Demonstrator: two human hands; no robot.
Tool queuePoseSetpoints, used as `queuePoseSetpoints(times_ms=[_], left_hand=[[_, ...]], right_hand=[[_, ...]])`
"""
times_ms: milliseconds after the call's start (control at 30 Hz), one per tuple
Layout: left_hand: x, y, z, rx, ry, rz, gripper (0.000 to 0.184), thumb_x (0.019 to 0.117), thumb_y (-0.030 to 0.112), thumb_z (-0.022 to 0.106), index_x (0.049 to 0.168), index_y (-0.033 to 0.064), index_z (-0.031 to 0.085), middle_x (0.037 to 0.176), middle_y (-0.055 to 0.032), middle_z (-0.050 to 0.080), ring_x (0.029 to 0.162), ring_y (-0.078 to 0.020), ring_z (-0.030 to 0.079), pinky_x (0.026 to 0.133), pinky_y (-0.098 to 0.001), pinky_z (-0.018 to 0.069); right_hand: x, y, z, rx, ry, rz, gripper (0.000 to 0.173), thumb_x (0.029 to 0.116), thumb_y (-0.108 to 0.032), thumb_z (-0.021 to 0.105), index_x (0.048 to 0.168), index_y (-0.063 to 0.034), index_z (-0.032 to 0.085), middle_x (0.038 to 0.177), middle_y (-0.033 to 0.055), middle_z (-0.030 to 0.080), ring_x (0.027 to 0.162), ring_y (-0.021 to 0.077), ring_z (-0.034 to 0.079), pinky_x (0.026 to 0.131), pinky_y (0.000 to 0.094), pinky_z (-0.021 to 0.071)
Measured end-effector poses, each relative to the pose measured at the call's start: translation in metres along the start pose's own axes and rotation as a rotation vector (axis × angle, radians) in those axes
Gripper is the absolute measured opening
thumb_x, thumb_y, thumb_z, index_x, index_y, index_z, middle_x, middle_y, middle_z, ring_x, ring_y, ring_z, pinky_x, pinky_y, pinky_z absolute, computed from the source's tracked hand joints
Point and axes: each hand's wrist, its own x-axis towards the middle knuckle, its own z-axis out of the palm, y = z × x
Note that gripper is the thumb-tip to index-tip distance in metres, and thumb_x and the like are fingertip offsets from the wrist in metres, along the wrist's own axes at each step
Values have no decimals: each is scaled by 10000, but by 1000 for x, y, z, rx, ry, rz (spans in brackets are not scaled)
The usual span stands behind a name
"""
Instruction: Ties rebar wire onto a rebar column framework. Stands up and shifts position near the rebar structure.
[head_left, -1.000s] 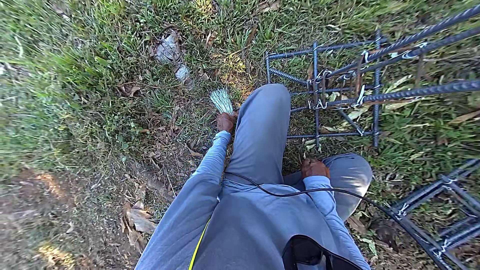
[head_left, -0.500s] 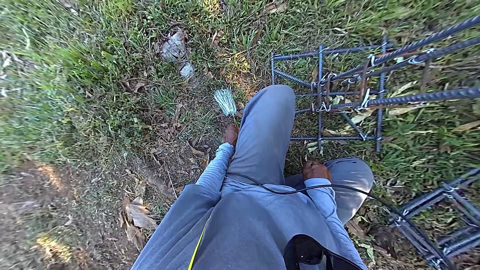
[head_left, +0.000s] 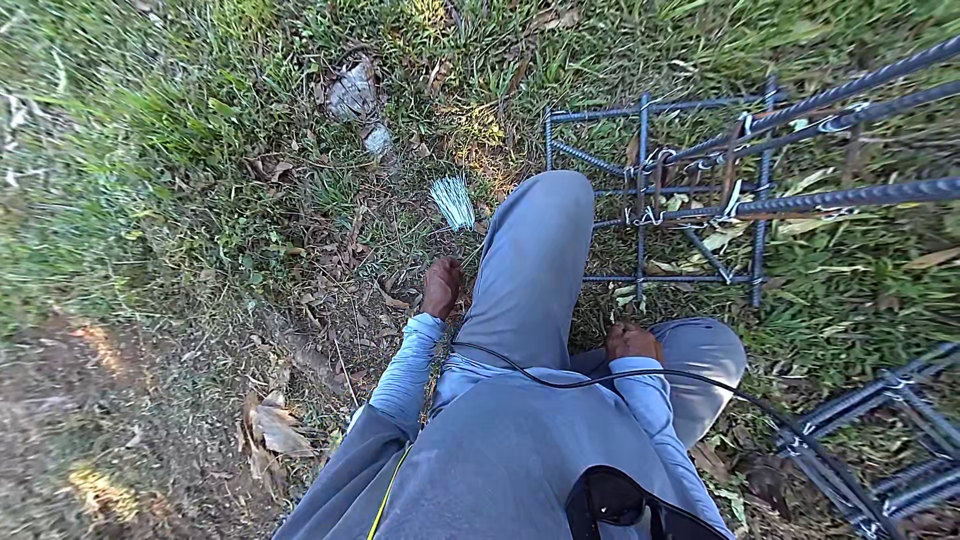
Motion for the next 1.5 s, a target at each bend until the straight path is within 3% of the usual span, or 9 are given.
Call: queuePoseSetpoints(times_ms=[133, 267, 400, 467, 600, 733, 933, 1133, 1500], left_hand=[[5, 5, -33, -135, 123, 38, 273, 1041, 335, 602, 1109, 81, 676, 921, -136, 702, 774, -279, 685, 735, -519, 570], [53, -1, -40, -540, 236, 88, 344, 1005, 346, 656, 982, 3, 643, 845, -105, 687, 772, -205, 687, 786, -432, 593], [77, 12, -39, -1082, 330, 100, 205, 962, 93, 647, 989, -9, 471, 1038, -217, 716, 944, -341, 740, 867, -494, 626], [87, 18, -37, -1173, 363, 91, 158, 976, 58, 590, 1024, -6, 454, 993, -228, 719, 915, -362, 744, 829, -503, 631], [102, 18, -24, -721, 285, 32, 250, 1082, 211, 505, 1169, -21, 476, 841, -136, 631, 694, -243, 675, 677, -431, 615], [109, 12, 10, -187, 11, -179, 496, 1051, 444, 529, 1096, -27, 679, 990, -230, 690, 915, -364, 679, 848, -576, 534], [135, -5, 66, -349, 61, -396, 413, 1029, 399, 545, 1083, 27, 715, 1015, -157, 727, 957, -318, 686, 875, -552, 531], [145, -9, 79, -545, 161, -445, 410, 996, 430, 627, 961, 35, 730, 871, -101, 731, 769, -234, 668, 767, -478, 536], [141, -1, 76, -1013, 130, -585, 279, 983, 258, 661, 1165, 47, 636, 817, -68, 666, 585, -126, 565, 531, -299, 484]], right_hand=[[-1, -2, 0, -10, -9, 12, 493, 1126, -333, 316, 1290, -30, 668, 1332, 229, 663, 1321, 377, 589, 1094, 572, 435], [-1, -2, 0, -22, -4, 1, 492, 1124, -328, 320, 1295, -24, 667, 1327, 232, 666, 1318, 382, 592, 1090, 579, 438], [1, 0, 1, -17, 11, -2, 496, 1123, -328, 319, 1284, -18, 671, 1321, 235, 667, 1310, 390, 595, 1087, 580, 441], [1, 0, 1, -33, 11, -5, 500, 1123, -329, 312, 1291, -22, 668, 1326, 227, 667, 1314, 383, 593, 1090, 579, 436], [-1, -2, 0, -44, 8, 5, 507, 1127, -334, 295, 1310, -30, 656, 1353, 224, 652, 1336, 373, 579, 1099, 575, 431], [-3, -3, -2, -22, 12, -3, 498, 1129, -325, 306, 1308, -21, 657, 1359, 244, 640, 1341, 396, 567, 1100, 593, 422], [0, -1, -1, -3, 22, -4, 486, 1125, -330, 323, 1279, -40, 681, 1336, 228, 660, 1319, 390, 588, 1087, 589, 438], [1, -1, 1, 1, 23, 2, 488, 1125, -329, 320, 1280, -34, 678, 1331, 231, 662, 1321, 387, 587, 1091, 583, 435], [3, 0, 1, -1, 26, 2, 491, 1126, -315, 310, 1282, -24, 674, 1330, 227, 665, 1317, 386, 591, 1092, 577, 437]])
